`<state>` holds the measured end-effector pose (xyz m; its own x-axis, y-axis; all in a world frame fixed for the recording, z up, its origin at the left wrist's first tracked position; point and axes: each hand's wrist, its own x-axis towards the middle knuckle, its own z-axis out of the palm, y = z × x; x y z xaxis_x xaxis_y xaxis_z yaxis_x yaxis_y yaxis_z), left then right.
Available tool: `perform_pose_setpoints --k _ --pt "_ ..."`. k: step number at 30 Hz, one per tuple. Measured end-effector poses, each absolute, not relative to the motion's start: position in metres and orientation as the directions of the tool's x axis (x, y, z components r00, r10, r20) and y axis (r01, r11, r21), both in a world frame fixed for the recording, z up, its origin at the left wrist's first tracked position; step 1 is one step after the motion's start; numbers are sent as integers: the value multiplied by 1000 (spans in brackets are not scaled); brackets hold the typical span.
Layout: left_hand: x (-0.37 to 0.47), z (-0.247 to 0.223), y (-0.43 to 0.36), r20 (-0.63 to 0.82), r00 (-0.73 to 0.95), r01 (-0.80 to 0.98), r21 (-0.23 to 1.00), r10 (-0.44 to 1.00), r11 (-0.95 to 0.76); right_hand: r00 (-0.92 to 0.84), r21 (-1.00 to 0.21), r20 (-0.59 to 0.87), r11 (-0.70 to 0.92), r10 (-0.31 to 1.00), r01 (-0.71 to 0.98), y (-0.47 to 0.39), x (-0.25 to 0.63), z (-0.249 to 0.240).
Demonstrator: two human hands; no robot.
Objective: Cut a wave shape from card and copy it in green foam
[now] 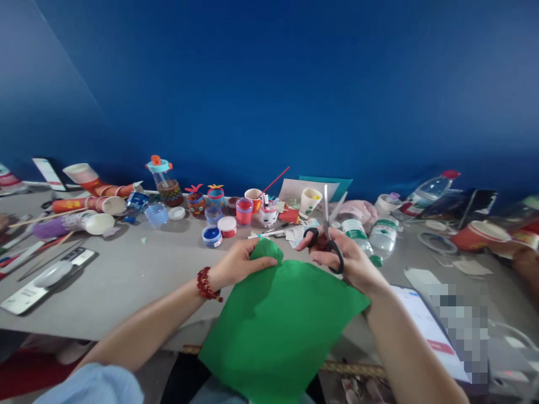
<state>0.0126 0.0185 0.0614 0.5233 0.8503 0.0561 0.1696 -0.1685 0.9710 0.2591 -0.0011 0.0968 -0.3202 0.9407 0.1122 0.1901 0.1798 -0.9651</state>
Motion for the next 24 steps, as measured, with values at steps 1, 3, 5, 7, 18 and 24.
perform_pose_setpoints --k 1,3,5,7,18,24 --pt "14 64 18 44 530 161 975 847 -151 -336 -961 106 184 936 207 0 258 101" --pt "16 69 17 40 533 164 975 845 -150 -366 -957 91 184 926 226 3 254 105" --pt "14 74 19 81 528 193 958 845 -213 -384 -961 84 177 919 212 8 252 104" --pt "11 79 21 128 548 224 930 827 -292 -401 -970 77 161 913 181 12 249 100" --pt "5 98 43 93 755 302 829 649 -471 -473 -983 14 99 881 157 28 219 109" --pt "15 99 46 113 726 333 806 678 -490 -521 -954 66 206 851 217 39 219 121"
